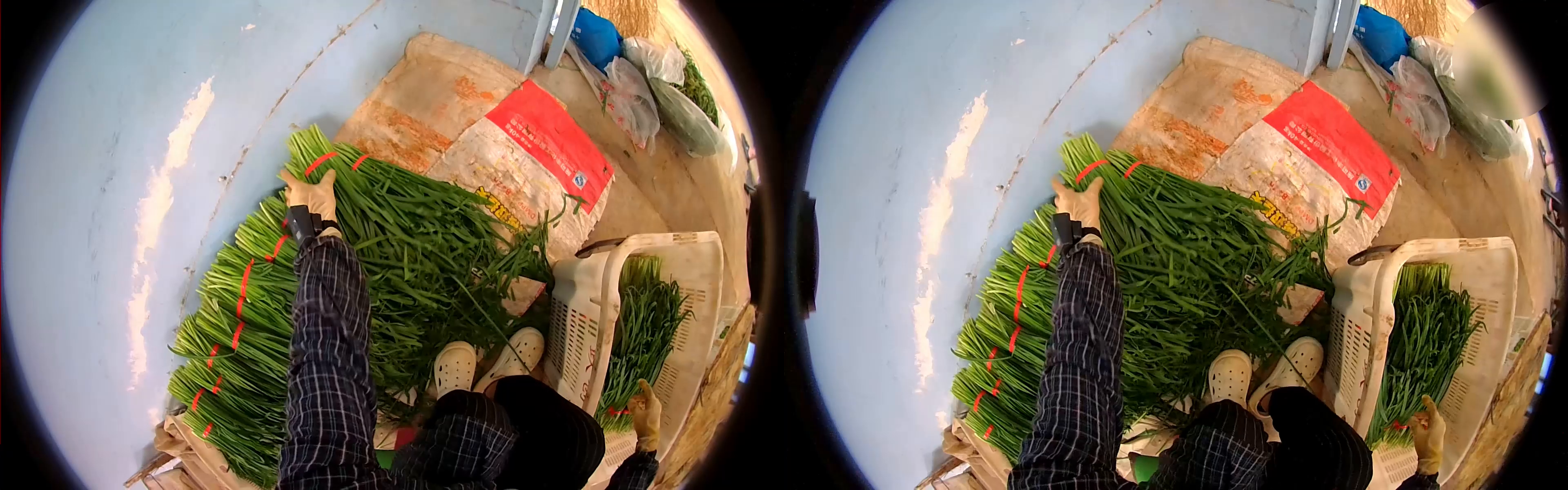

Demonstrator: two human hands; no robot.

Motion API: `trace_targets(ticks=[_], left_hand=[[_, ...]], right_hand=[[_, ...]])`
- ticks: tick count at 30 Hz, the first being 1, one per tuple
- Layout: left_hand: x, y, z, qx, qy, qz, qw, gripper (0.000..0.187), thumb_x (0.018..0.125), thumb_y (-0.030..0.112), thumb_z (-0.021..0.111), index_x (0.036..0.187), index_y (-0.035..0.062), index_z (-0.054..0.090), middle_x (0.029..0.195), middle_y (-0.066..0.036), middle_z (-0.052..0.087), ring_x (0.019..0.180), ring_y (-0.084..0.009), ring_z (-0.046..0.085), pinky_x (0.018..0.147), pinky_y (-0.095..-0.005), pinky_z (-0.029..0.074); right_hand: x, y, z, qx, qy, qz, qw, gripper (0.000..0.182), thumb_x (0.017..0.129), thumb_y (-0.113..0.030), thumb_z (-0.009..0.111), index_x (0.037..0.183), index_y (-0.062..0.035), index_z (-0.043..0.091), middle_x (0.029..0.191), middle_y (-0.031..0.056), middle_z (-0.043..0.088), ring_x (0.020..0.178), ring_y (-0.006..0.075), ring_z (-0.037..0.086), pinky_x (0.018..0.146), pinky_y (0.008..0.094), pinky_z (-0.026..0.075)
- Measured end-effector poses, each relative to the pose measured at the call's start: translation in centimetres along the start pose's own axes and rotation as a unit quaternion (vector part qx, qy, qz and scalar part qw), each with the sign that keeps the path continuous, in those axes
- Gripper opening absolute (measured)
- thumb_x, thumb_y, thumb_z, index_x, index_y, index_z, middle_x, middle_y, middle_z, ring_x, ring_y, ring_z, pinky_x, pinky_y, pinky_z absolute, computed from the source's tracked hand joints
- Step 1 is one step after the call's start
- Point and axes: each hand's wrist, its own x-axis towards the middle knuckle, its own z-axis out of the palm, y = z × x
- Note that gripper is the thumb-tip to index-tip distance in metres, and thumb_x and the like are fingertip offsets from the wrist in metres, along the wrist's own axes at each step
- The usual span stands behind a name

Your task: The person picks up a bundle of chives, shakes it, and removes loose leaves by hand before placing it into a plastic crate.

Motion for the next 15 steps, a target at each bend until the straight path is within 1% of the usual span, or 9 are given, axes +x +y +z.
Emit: trace_targets(ticks=[1,2,3,6,7,9,11,12,15], left_hand=[[0.1,-1.2,2.7,0.218,0.233,0.06,0.946,0.11,0.065,0.062,0.076,0.14,-0.0061,0.031,0.097,-0.023,0.061,0.07,-0.0214,0.058,0.056,-0.0409,0.046],[0.3,-2.1,4.3,0.412,0.442,0.109,0.79,0.119,0.062,0.065,0.076,0.142,-0.0061,0.026,0.101,-0.024,0.062,0.075,-0.0242,0.061,0.062,-0.0401,0.048],[-1.6,1.5,4.3,0.185,0.228,-0.098,0.951,0.12,0.057,0.062,0.081,0.142,-0.0054,0.029,0.108,-0.024,0.063,0.083,-0.0306,0.062,0.071,-0.0413,0.049],[9.8,-12.5,3.1,0.042,0.199,0.054,0.978,0.116,0.058,0.055,0.084,0.141,-0.0055,0.032,0.107,-0.023,0.064,0.082,-0.032,0.062,0.07,-0.0444,0.048],[1.9,-2.8,4.3,0.071,0.185,-0.035,0.98,0.104,0.064,0.044,0.084,0.14,-0.0056,0.035,0.114,-0.023,0.061,0.091,-0.0347,0.06,0.076,-0.0482,0.047],[-4.1,3.5,4.9,0.066,0.189,-0.051,0.978,0.099,0.067,0.04,0.083,0.14,-0.0044,0.034,0.121,-0.023,0.057,0.099,-0.0351,0.057,0.081,-0.0484,0.046],[-6.0,4.8,4.3,-0.005,0.184,-0.093,0.978,0.091,0.073,0.031,0.079,0.143,-0.001,0.03,0.143,-0.02,0.037,0.124,-0.0366,0.041,0.097,-0.0487,0.039],[-6.9,4.3,3.4,-0.063,0.153,-0.088,0.982,0.094,0.072,0.029,0.079,0.145,-0.0001,0.027,0.149,-0.017,0.027,0.131,-0.035,0.035,0.102,-0.0474,0.035],[-10.2,2.5,0.7,-0.216,0.099,-0.079,0.968,0.096,0.071,0.027,0.078,0.147,0.0067,0.023,0.148,-0.014,0.03,0.133,-0.0301,0.032,0.105,-0.0458,0.03]], right_hand=[[0.5,0.0,0.2,0.022,0.004,-0.012,1.0,0.052,0.077,0.004,0.06,0.128,0.0051,0.051,0.082,0.0049,0.061,0.071,0.0105,0.054,0.066,0.0264,0.047],[0.6,0.1,0.1,0.024,0.009,-0.014,1.0,0.052,0.077,0.004,0.06,0.128,0.0051,0.051,0.082,0.0049,0.061,0.071,0.0105,0.054,0.066,0.0264,0.047],[0.4,0.5,-0.1,0.009,0.006,-0.029,1.0,0.052,0.077,0.005,0.059,0.128,0.0054,0.05,0.08,0.0042,0.06,0.07,0.0104,0.054,0.066,0.0263,0.047],[0.1,2.6,-1.0,0.003,0.008,-0.029,1.0,0.052,0.077,0.005,0.059,0.128,0.0063,0.05,0.077,0.0026,0.058,0.069,0.0099,0.052,0.067,0.0258,0.046],[0.0,2.9,-1.0,0.018,0.01,-0.015,1.0,0.051,0.077,0.006,0.059,0.128,0.007,0.049,0.075,0.0016,0.056,0.068,0.0095,0.051,0.066,0.0253,0.046],[0.3,2.5,-1.2,0.021,0.011,-0.006,1.0,0.05,0.077,0.006,0.059,0.127,0.0057,0.05,0.074,0.002,0.055,0.068,0.0094,0.05,0.067,0.0263,0.045],[1.3,0.8,-1.7,0.031,0.025,-0.006,0.999,0.05,0.078,0.007,0.058,0.127,0.0044,0.051,0.073,0.0023,0.054,0.067,0.0093,0.049,0.067,0.0272,0.045],[1.3,-0.7,-1.8,-0.012,0.032,-0.076,0.996,0.051,0.077,0.006,0.059,0.127,0.001,0.052,0.075,0.0039,0.056,0.07,0.0113,0.051,0.07,0.0291,0.046],[0.6,-6.5,-2.6,-0.103,0.051,-0.21,0.971,0.053,0.076,0.004,0.061,0.127,-0.0058,0.054,0.08,0.0072,0.06,0.076,0.0154,0.056,0.077,0.033,0.047]])
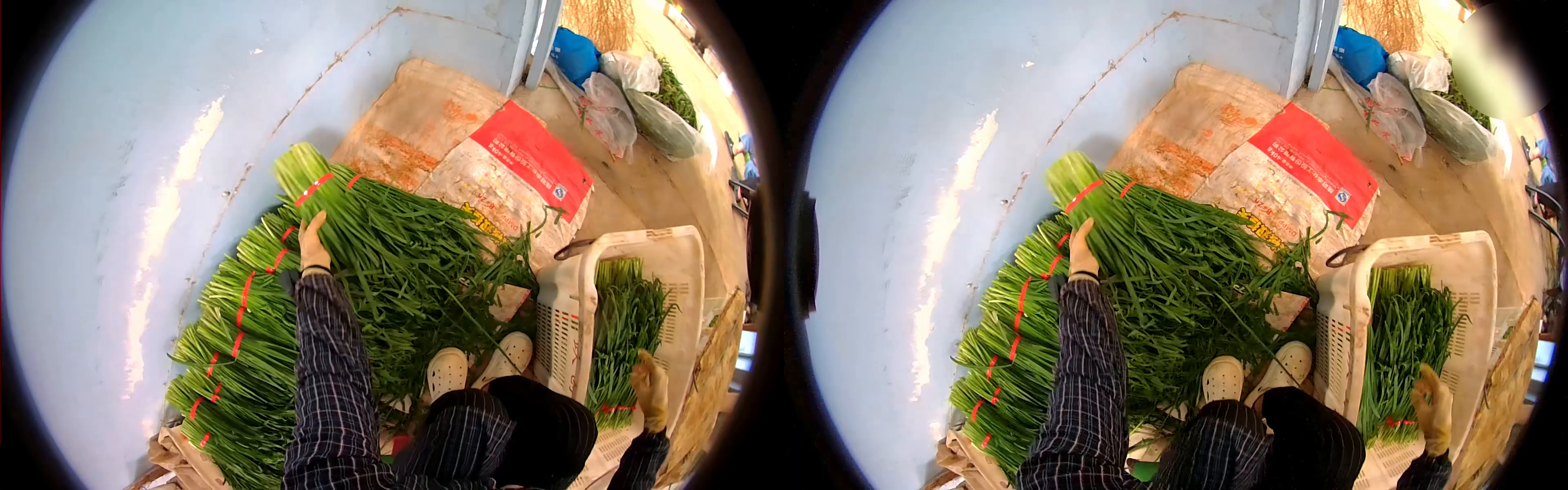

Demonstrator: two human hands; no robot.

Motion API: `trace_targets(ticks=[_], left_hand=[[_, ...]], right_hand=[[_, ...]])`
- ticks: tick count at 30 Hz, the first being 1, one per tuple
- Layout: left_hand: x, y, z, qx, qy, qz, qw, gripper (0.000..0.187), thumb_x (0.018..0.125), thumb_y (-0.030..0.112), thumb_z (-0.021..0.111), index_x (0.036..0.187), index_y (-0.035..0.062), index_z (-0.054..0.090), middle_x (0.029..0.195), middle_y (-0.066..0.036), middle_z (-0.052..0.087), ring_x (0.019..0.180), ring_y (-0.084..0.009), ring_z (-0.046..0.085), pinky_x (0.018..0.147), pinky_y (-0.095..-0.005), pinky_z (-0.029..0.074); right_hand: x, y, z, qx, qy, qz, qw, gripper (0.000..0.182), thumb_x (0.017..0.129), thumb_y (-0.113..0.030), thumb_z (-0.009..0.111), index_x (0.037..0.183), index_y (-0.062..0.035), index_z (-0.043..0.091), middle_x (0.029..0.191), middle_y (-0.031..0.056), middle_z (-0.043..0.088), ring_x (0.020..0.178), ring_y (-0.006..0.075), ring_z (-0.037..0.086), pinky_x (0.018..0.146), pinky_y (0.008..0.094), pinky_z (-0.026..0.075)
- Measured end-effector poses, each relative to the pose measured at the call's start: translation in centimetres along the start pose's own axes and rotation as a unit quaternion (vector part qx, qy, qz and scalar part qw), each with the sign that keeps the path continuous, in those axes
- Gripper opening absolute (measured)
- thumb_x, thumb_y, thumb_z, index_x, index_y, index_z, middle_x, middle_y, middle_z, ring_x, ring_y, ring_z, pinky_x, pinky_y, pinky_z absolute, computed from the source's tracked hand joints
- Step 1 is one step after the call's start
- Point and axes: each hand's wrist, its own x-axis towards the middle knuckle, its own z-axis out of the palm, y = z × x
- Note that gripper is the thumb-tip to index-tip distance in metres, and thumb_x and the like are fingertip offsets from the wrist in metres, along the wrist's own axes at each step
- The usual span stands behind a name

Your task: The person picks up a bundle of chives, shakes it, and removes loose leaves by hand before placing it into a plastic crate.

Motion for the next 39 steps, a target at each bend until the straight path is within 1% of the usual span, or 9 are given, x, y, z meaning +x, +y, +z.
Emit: trace_targets(ticks=[5,7,9,13,19,27,31,37,39], left_hand=[[-5.9,0.9,-4.0,-0.148,-0.045,0.116,0.981,0.057,0.072,0.038,0.066,0.117,0.0039,0.056,0.114,-0.01,0.059,0.103,-0.0246,0.054,0.094,-0.0417,0.041],[-4.2,3.2,-7.4,0.178,-0.15,0.317,0.919,0.037,0.086,0.023,0.052,0.116,0.0015,0.057,0.109,-0.01,0.061,0.094,-0.0194,0.059,0.082,-0.0362,0.051],[-15.0,12.3,-0.7,-0.278,-0.398,0.151,0.861,0.047,0.079,0.025,0.065,0.119,0.0015,0.055,0.112,-0.011,0.061,0.098,-0.0256,0.061,0.085,-0.0395,0.053],[-21.5,22.4,1.1,-0.297,-0.562,0.183,0.75,0.05,0.085,0.031,0.065,0.123,0.0016,0.052,0.12,-0.011,0.059,0.106,-0.0259,0.058,0.093,-0.042,0.048],[-30.7,27.6,-1.5,-0.255,-0.561,0.269,0.741,0.093,0.071,0.069,0.065,0.133,0.0025,0.045,0.127,-0.012,0.056,0.113,-0.0281,0.055,0.098,-0.0429,0.044],[-33.8,29.7,-2.6,-0.252,-0.453,0.155,0.841,0.049,0.083,0.031,0.066,0.121,0.002,0.053,0.114,-0.012,0.063,0.1,-0.0268,0.062,0.091,-0.0403,0.05],[-37.4,32.5,-6.3,-0.09,-0.374,0.378,0.842,0.053,0.082,0.03,0.065,0.123,-0.0001,0.05,0.111,-0.013,0.062,0.097,-0.0256,0.063,0.087,-0.038,0.052],[-47.3,28.6,-12.1,0.252,-0.254,0.582,0.73,0.08,0.055,0.009,0.083,0.127,0.0049,0.049,0.118,-0.013,0.059,0.1,-0.0267,0.059,0.092,-0.0408,0.046],[-48.3,22.9,-12.2,0.34,-0.131,0.769,0.526,0.081,0.05,0.01,0.082,0.125,0.0101,0.053,0.108,-0.008,0.059,0.096,-0.0273,0.059,0.093,-0.0433,0.043]], right_hand=[[5.3,-16.3,-4.7,0.188,-0.037,-0.146,0.971,0.075,0.066,-0.022,0.082,0.132,-0.0023,0.05,0.111,0.0092,0.063,0.106,0.0211,0.058,0.096,0.0354,0.041],[8.0,-24.3,-6.2,0.181,-0.043,-0.32,0.929,0.103,0.058,-0.033,0.086,0.142,-0.0014,0.035,0.135,0.0158,0.05,0.127,0.0269,0.046,0.106,0.0387,0.033],[10.5,-31.9,-5.8,0.224,-0.06,-0.422,0.877,0.118,0.061,-0.052,0.081,0.146,0.0013,0.02,0.149,0.0186,0.03,0.14,0.0264,0.024,0.115,0.0398,0.015],[12.1,-42.3,-1.6,0.25,-0.155,-0.502,0.813,0.1,0.07,-0.054,0.073,0.143,-0.0008,0.03,0.141,0.0209,0.041,0.132,0.0305,0.038,0.109,0.0405,0.031],[3.5,-46.2,-7.0,0.312,-0.161,-0.447,0.823,0.062,0.075,-0.044,0.073,0.114,0.0033,0.061,0.102,0.0174,0.067,0.098,0.0234,0.064,0.087,0.0342,0.046],[-0.6,-47.7,-6.4,0.344,-0.185,-0.414,0.822,0.079,0.074,-0.028,0.079,0.134,0.0046,0.04,0.115,0.019,0.062,0.103,0.0262,0.061,0.091,0.0351,0.048],[-4.5,-43.1,-2.5,0.238,-0.078,-0.509,0.823,0.087,0.069,-0.03,0.08,0.137,0.0006,0.035,0.124,0.0237,0.055,0.113,0.0302,0.056,0.098,0.038,0.044],[-4.1,-28.1,-3.1,0.338,-0.144,-0.281,0.887,0.052,0.083,-0.014,0.068,0.131,-0.0085,0.05,0.121,0.0142,0.06,0.112,0.0239,0.056,0.095,0.0321,0.045],[-11.4,-27.7,-11.2,0.255,0.003,-0.186,0.949,0.03,0.094,-0.015,0.056,0.122,-0.0049,0.058,0.11,0.0093,0.065,0.102,0.0183,0.059,0.089,0.0311,0.05]])
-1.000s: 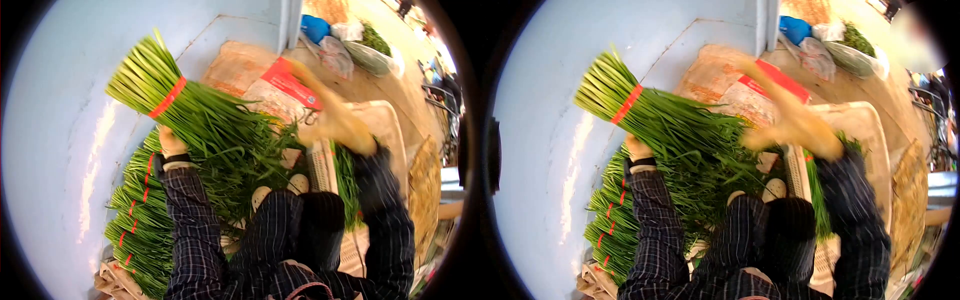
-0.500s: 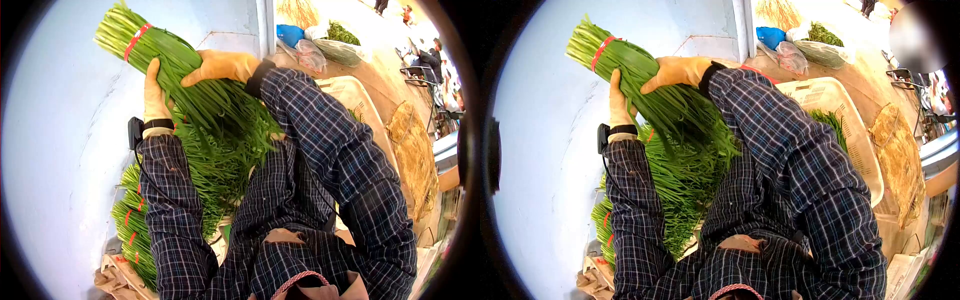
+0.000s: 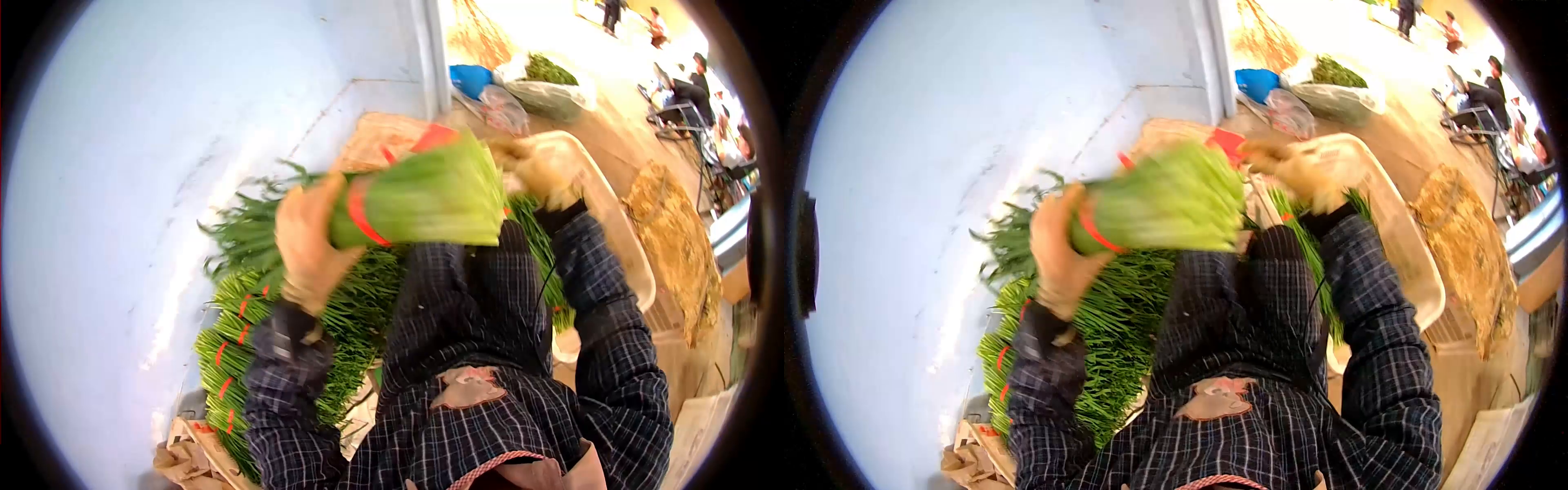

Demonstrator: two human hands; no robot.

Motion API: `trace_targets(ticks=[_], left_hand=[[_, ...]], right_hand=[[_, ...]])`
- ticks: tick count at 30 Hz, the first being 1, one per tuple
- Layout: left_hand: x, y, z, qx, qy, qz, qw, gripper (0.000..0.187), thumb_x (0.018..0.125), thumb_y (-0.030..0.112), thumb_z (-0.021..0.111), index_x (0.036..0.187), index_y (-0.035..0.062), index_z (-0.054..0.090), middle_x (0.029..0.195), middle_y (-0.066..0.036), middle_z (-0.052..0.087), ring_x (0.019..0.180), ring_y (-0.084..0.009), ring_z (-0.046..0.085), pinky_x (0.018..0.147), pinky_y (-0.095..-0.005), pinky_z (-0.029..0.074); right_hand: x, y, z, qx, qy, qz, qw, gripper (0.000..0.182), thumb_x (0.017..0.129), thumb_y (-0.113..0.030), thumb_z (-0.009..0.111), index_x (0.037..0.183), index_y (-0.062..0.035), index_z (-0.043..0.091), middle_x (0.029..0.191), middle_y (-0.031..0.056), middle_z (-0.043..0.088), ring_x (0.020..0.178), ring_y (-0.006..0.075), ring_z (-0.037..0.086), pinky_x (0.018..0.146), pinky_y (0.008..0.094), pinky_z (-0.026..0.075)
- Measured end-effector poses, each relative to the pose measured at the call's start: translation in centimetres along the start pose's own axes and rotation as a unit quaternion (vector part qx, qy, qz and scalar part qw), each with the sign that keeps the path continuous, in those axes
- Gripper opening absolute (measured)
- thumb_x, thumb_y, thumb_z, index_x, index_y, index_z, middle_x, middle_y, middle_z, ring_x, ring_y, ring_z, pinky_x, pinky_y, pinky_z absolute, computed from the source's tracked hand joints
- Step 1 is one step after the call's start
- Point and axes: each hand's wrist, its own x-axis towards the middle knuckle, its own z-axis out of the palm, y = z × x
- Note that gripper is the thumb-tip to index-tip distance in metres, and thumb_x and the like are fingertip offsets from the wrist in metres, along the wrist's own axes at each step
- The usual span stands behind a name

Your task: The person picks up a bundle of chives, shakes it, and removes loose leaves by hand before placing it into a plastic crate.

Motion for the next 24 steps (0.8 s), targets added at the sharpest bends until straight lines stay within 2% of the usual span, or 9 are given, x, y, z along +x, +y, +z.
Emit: trace_targets(ticks=[1,2,8,10,14,19,22,23,24], left_hand=[[-2.4,1.8,1.8,0.007,-0.019,0.012,1.0,0.077,0.05,0.009,0.079,0.123,0.0107,0.055,0.105,-0.007,0.059,0.097,-0.0275,0.057,0.095,-0.0457,0.041],[-4.6,3.6,4.0,0.01,-0.039,0.026,0.999,0.073,0.051,0.007,0.077,0.121,0.0113,0.058,0.102,-0.007,0.058,0.097,-0.0277,0.055,0.098,-0.0481,0.038],[-14.4,13.0,13.6,0.007,-0.101,-0.052,0.993,0.073,0.06,0.009,0.076,0.129,0.013,0.053,0.105,-0.006,0.05,0.097,-0.0268,0.049,0.092,-0.0436,0.038],[-14.9,13.4,12.6,-0.015,-0.136,-0.046,0.99,0.079,0.057,0.012,0.08,0.131,0.0123,0.051,0.108,-0.006,0.048,0.1,-0.0269,0.047,0.093,-0.0436,0.037],[-13.8,14.4,10.0,-0.048,-0.199,-0.043,0.978,0.1,0.046,0.018,0.088,0.135,0.0109,0.045,0.112,-0.006,0.045,0.105,-0.0272,0.044,0.093,-0.0432,0.036],[-7.7,15.1,6.0,-0.085,-0.347,-0.016,0.934,0.123,0.038,0.036,0.091,0.137,-0.0051,0.031,0.144,-0.018,0.033,0.132,-0.036,0.031,0.11,-0.0543,0.018],[-6.9,14.7,8.9,-0.105,-0.371,0.035,0.922,0.133,0.038,0.048,0.088,0.139,-0.0117,0.025,0.144,-0.024,0.032,0.137,-0.0391,0.026,0.112,-0.0538,0.015],[-6.8,14.4,9.8,-0.088,-0.397,0.052,0.912,0.136,0.039,0.058,0.084,0.139,-0.0131,0.025,0.146,-0.024,0.029,0.139,-0.0388,0.021,0.112,-0.0543,0.013],[-6.8,14.2,10.5,-0.091,-0.395,0.051,0.913,0.136,0.039,0.058,0.084,0.139,-0.0131,0.025,0.146,-0.024,0.029,0.139,-0.0388,0.021,0.112,-0.0543,0.013]], right_hand=[[0.1,3.1,-1.3,0.188,0.04,-0.052,0.98,0.027,0.093,-0.014,0.058,0.114,0.0024,0.062,0.092,0.0079,0.069,0.08,0.0139,0.063,0.076,0.0263,0.052],[0.3,5.8,-3.5,0.21,0.003,-0.075,0.975,0.027,0.094,-0.016,0.057,0.112,0.0037,0.062,0.093,0.007,0.068,0.082,0.0127,0.062,0.077,0.0257,0.052],[-6.2,4.9,-2.1,-0.075,-0.107,-0.089,0.987,0.023,0.087,-0.011,0.062,0.106,0.0027,0.065,0.094,0.0123,0.069,0.085,0.0169,0.065,0.076,0.0297,0.052],[-6.5,4.8,0.0,-0.225,-0.152,-0.093,0.958,0.041,0.082,-0.031,0.067,0.104,0.0028,0.065,0.093,0.0197,0.067,0.082,0.0312,0.066,0.076,0.0374,0.052],[-6.3,6.8,3.4,-0.243,-0.214,-0.181,0.929,0.06,0.073,-0.046,0.072,0.109,0.0012,0.063,0.094,0.0197,0.066,0.092,0.0347,0.062,0.081,0.0382,0.049],[-6.2,8.2,6.2,-0.26,-0.208,-0.29,0.898,0.034,0.074,-0.033,0.067,0.086,-0.0022,0.069,0.081,0.0143,0.063,0.084,0.0314,0.061,0.073,0.0415,0.049],[-6.5,7.2,6.7,-0.404,-0.218,-0.264,0.848,0.025,0.074,-0.029,0.065,0.078,-0.0044,0.066,0.079,0.013,0.063,0.081,0.029,0.061,0.065,0.0414,0.049],[-6.6,8.4,7.1,-0.426,-0.157,-0.333,0.826,0.019,0.074,-0.024,0.063,0.071,-0.0057,0.066,0.067,0.0131,0.062,0.066,0.0287,0.063,0.055,0.0411,0.049],[-6.8,8.4,7.1,-0.428,-0.16,-0.332,0.825,0.019,0.074,-0.024,0.063,0.071,-0.0057,0.066,0.067,0.0131,0.062,0.066,0.0287,0.063,0.055,0.0411,0.049]])
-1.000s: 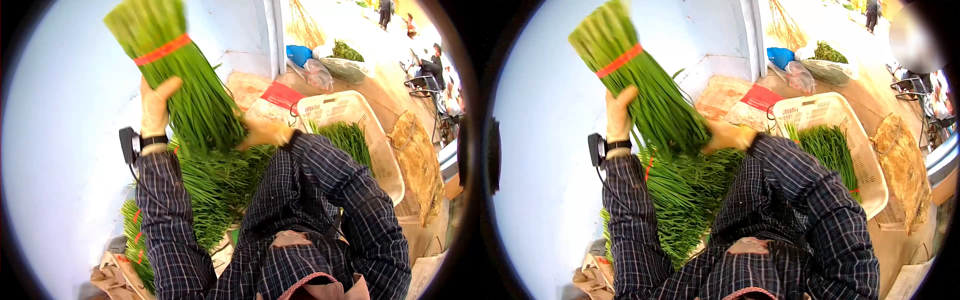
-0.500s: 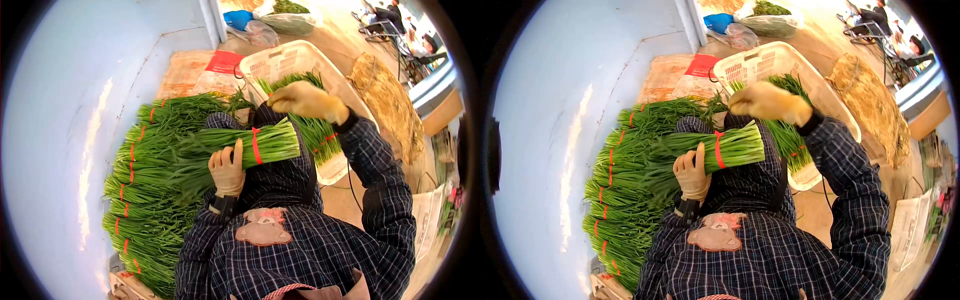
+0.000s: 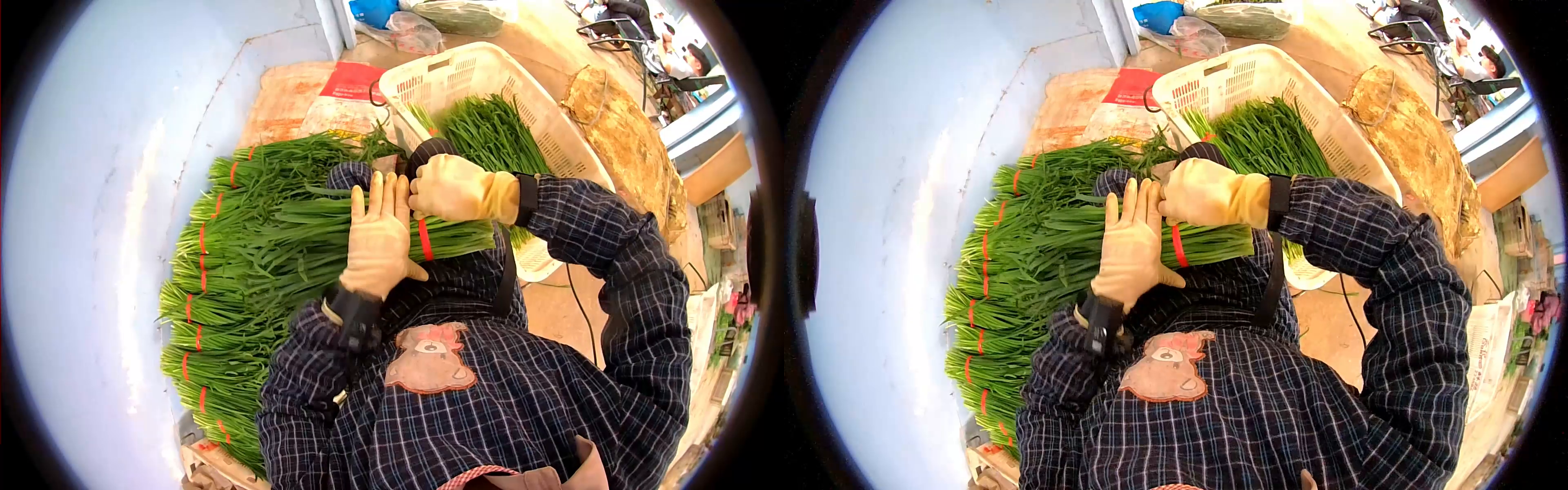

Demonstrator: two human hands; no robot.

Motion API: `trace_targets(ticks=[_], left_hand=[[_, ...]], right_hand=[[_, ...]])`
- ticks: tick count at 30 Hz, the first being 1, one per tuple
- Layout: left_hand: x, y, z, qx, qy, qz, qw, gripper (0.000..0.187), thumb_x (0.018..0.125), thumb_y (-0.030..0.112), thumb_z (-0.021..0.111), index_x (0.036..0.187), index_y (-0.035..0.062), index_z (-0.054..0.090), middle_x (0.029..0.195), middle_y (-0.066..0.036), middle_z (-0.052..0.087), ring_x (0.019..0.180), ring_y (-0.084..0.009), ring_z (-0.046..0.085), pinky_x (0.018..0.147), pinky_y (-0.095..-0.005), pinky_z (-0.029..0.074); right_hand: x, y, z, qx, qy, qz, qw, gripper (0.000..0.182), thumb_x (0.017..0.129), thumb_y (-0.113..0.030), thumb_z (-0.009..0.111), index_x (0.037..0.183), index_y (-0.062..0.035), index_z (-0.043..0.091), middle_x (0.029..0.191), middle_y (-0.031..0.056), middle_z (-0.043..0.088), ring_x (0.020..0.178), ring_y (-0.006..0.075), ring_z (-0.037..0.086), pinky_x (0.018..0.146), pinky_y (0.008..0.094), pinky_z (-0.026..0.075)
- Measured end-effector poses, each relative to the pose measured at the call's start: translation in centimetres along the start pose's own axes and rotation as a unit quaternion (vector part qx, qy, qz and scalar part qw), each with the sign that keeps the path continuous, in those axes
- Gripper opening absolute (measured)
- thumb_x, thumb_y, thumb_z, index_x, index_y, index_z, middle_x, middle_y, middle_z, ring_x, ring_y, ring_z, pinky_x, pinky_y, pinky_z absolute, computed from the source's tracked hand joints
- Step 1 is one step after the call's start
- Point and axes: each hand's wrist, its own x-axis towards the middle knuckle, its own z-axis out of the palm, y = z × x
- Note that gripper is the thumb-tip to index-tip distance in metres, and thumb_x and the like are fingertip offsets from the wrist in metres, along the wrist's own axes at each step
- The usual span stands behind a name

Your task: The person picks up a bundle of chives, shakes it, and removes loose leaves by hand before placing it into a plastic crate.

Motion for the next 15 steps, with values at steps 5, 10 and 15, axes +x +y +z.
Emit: trace_targets(ticks=[5,10,15], left_hand=[[0.7,-1.2,1.6,0.037,-0.062,0.041,0.997,0.108,0.05,0.061,0.079,0.131,-0.0026,0.046,0.142,-0.018,0.037,0.138,-0.0357,0.023,0.112,-0.0544,0.014],[1.0,-1.2,2.3,-0.022,-0.031,0.024,0.999,0.084,0.056,0.046,0.079,0.121,0.0012,0.052,0.116,-0.013,0.053,0.125,-0.0293,0.043,0.111,-0.0516,0.022],[1.2,-1.3,4.0,-0.084,-0.02,-0.007,0.996,0.067,0.058,0.033,0.08,0.114,0.0053,0.054,0.1,-0.01,0.058,0.103,-0.0259,0.057,0.105,-0.0452,0.032]], right_hand=[[0.1,-0.5,-0.5,-0.03,0.032,-0.051,0.998,0.022,0.077,-0.024,0.058,0.066,-0.0055,0.063,0.067,0.0105,0.061,0.064,0.0272,0.062,0.053,0.0388,0.049],[0.7,-0.8,-2.5,-0.061,0.037,-0.1,0.992,0.012,0.071,-0.019,0.058,0.065,-0.0078,0.058,0.065,0.0062,0.058,0.063,0.0244,0.059,0.055,0.0373,0.048],[1.1,0.7,-2.5,-0.018,-0.018,-0.068,0.997,0.013,0.069,-0.022,0.062,0.067,-0.0093,0.06,0.065,0.0058,0.057,0.064,0.0253,0.06,0.057,0.0365,0.048]])
